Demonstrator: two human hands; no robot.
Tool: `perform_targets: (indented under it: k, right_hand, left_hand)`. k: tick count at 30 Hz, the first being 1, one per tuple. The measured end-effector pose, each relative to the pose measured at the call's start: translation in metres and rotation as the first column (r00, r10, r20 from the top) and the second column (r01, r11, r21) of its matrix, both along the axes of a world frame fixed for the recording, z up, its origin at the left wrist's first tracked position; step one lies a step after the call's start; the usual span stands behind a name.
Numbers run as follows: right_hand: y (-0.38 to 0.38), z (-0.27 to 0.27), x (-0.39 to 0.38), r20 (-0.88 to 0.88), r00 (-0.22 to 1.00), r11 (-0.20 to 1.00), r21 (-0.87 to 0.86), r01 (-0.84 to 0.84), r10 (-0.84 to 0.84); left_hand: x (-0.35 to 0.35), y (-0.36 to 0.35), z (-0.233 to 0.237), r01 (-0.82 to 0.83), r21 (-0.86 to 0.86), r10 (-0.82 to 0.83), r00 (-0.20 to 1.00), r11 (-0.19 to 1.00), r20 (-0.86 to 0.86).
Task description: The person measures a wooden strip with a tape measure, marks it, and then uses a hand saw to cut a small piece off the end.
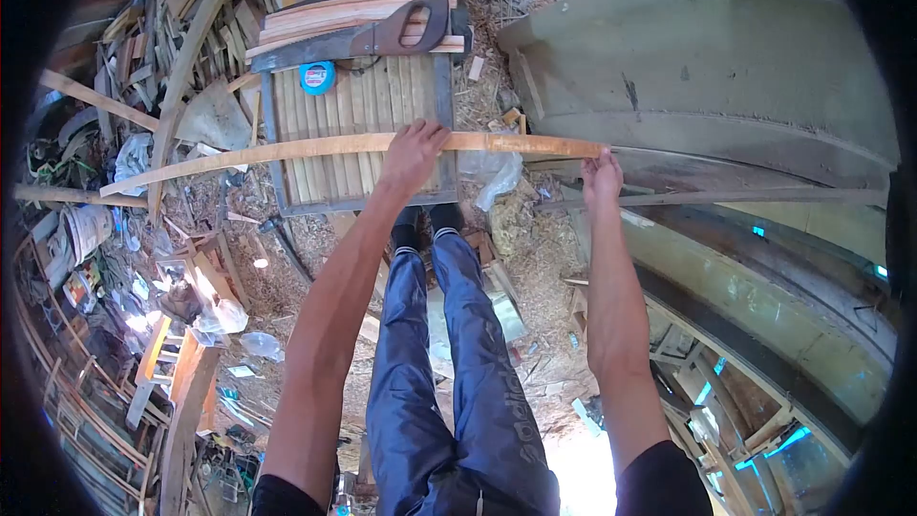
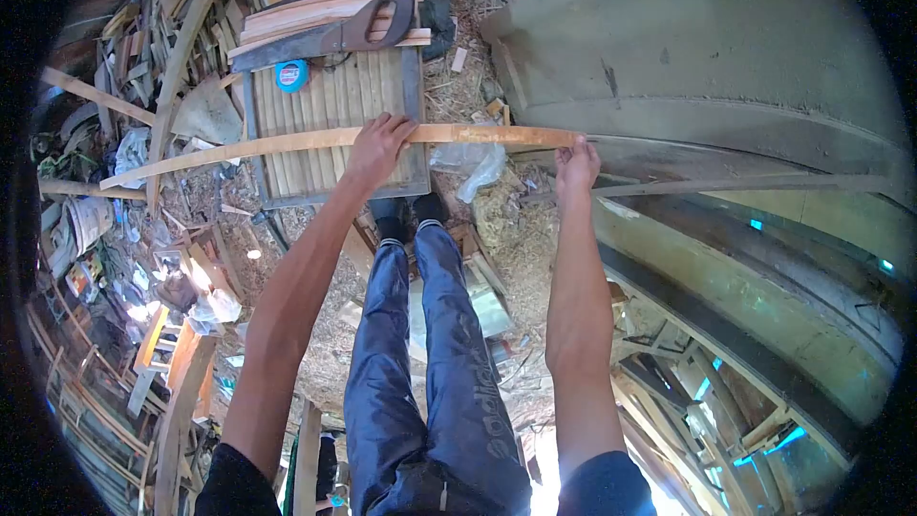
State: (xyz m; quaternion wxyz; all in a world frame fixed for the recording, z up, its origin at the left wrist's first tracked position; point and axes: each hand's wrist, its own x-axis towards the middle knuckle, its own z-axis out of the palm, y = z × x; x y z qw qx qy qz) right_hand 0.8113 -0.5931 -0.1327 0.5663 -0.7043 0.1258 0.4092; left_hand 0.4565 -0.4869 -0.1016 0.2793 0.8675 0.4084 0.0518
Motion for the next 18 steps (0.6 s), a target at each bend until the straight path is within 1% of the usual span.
perform_targets:
  k: [1,3,7,9,11,13,15,16,18]
  right_hand:
    - [0.0,0.0,0.007,-0.001,1.0,1.0,-0.007,0.004,-0.004]
    - [0.003,0.003,0.014,-0.045,0.998,0.998,-0.024,-0.051,0.05]
    - [0.017,0.021,0.004,-0.098,0.994,0.997,-0.039,-0.06,0.056]
    - [0.024,0.033,-0.012,-0.031,0.999,0.999,-0.036,-0.023,0.022]
    - [0.029,0.044,-0.022,-0.034,0.999,1.0,-0.028,-0.012,0.011]
    - [0.028,0.04,-0.02,-0.036,0.999,1.0,-0.019,-0.01,0.01]
    - [0.028,0.042,-0.023,-0.075,0.997,0.999,-0.038,-0.033,0.031]
    - [0.028,0.045,-0.028,-0.076,0.997,0.999,-0.037,-0.037,0.034]
    - [0.028,0.047,-0.041,0.022,0.995,0.996,-0.006,-0.092,0.092]
  left_hand:
    - [0.007,0.002,0.0,-0.007,-0.013,0.007,1.0,1.0,-0.012]
    - [0.01,0.002,0.002,-0.011,-0.032,0.01,0.999,0.999,-0.037]
    - [0.004,0.007,0.01,-0.013,-0.027,0.014,1.0,1.0,0.017]
    - [-0.002,0.009,0.013,-0.004,-0.017,0.004,0.999,1.0,0.033]
    - [-0.005,0.009,0.012,-0.001,-0.011,0.001,1.0,1.0,0.031]
    - [-0.006,0.01,0.013,0.006,-0.008,-0.006,1.0,1.0,0.022]
    - [-0.007,0.011,0.014,0.012,-0.007,-0.012,1.0,1.0,0.013]
    - [-0.007,0.01,0.014,0.012,0.026,-0.012,1.0,1.0,0.001]
    - [-0.005,0.009,0.013,0.009,0.057,-0.009,1.0,0.998,-0.014]
